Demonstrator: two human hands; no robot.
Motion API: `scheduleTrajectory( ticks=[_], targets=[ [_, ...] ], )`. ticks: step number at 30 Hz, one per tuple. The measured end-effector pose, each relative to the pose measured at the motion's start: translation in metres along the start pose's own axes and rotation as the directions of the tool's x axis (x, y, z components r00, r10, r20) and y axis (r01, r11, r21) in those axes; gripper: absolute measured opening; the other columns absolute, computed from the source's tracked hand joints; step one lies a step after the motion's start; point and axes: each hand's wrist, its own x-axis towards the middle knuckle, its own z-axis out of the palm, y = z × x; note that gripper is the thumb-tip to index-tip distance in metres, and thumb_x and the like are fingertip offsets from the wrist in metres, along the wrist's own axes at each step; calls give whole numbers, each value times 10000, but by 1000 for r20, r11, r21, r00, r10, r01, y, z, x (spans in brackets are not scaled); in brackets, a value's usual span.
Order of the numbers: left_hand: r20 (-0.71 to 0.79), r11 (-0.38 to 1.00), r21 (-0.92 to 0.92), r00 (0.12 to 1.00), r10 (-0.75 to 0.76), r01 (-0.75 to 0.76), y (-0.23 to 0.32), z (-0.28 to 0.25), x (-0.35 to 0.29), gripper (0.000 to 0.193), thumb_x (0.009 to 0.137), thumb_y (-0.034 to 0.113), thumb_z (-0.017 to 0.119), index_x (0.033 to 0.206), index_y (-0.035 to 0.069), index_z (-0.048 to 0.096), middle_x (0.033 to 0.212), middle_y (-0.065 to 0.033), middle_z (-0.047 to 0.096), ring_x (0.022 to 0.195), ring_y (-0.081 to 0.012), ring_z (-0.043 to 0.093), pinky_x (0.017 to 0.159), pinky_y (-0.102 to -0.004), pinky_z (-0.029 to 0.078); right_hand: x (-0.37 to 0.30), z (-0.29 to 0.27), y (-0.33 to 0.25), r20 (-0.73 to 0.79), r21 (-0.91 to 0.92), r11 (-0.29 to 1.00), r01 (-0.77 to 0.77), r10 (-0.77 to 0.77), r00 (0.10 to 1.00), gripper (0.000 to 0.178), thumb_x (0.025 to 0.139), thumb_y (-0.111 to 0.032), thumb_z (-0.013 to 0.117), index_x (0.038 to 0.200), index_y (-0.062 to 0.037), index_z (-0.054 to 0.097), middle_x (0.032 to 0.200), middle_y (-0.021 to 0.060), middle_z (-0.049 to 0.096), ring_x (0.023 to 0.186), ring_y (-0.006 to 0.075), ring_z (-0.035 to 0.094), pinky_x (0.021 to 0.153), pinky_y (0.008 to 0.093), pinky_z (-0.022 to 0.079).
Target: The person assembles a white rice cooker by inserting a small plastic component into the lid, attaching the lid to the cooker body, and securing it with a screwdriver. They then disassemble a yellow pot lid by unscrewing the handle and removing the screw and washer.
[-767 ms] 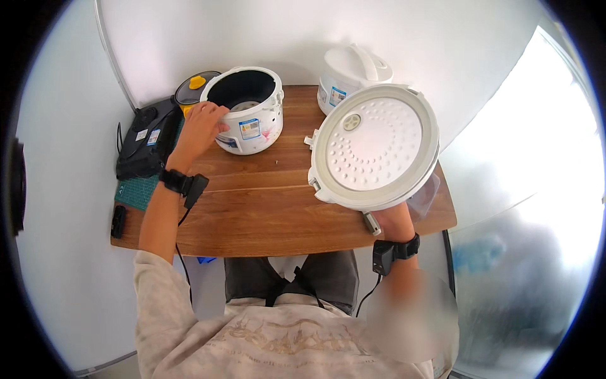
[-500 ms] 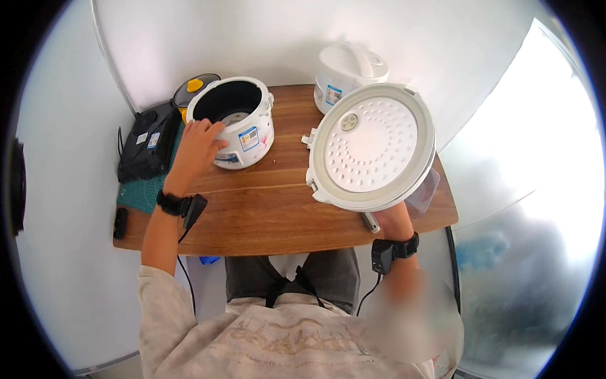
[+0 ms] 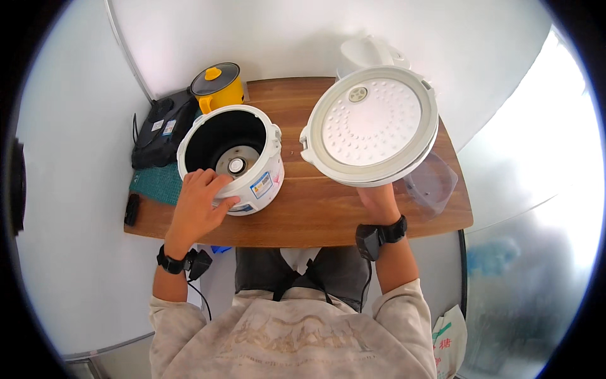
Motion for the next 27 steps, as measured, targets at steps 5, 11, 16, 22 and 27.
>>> scheduleTrajectory(
  ticks=[5,11,16,22,27],
  targets=[
    [-17,1000,0,1000,0,0,8,1,-14,324,822,262,775,1064,69,677,907,-87,582,896,-268,535,874,-408,392,3,-3,30,24,-32,999,-3,4,1000,505,1042,-245,536,1480,-60,367,1482,74,453,1321,225,487,1077,357,447],
    [-55,999,22,998,28,-27,9,3,-15,320,822,244,776,1092,102,681,886,-65,582,875,-247,540,844,-395,392,5,2,47,131,-400,902,161,-117,984,531,1037,-248,552,1490,-61,348,1479,97,445,1317,225,486,1073,351,453],
    [-68,999,26,997,40,-39,6,3,-15,320,821,232,778,1102,117,680,873,-52,581,864,-235,543,833,-387,392,7,18,48,-33,-16,1000,8,-9,999,525,1037,-220,555,1491,-60,347,1478,91,442,1316,219,484,1080,351,451],
    [-67,998,28,997,49,-47,4,3,-15,317,824,236,773,1104,122,679,870,-50,580,861,-231,544,827,-385,387,3,29,47,-53,-79,997,1,-6,999,497,1038,-186,544,1478,-54,356,1462,91,453,1311,215,484,1086,353,446],
    [-70,999,17,996,49,-48,6,3,-14,313,820,234,774,1099,125,682,866,-49,576,860,-231,544,823,-384,385,1,19,48,-3,-207,977,42,-44,999,471,1043,-243,538,1465,-86,400,1466,76,470,1316,219,493,1089,367,450]
  ],
)
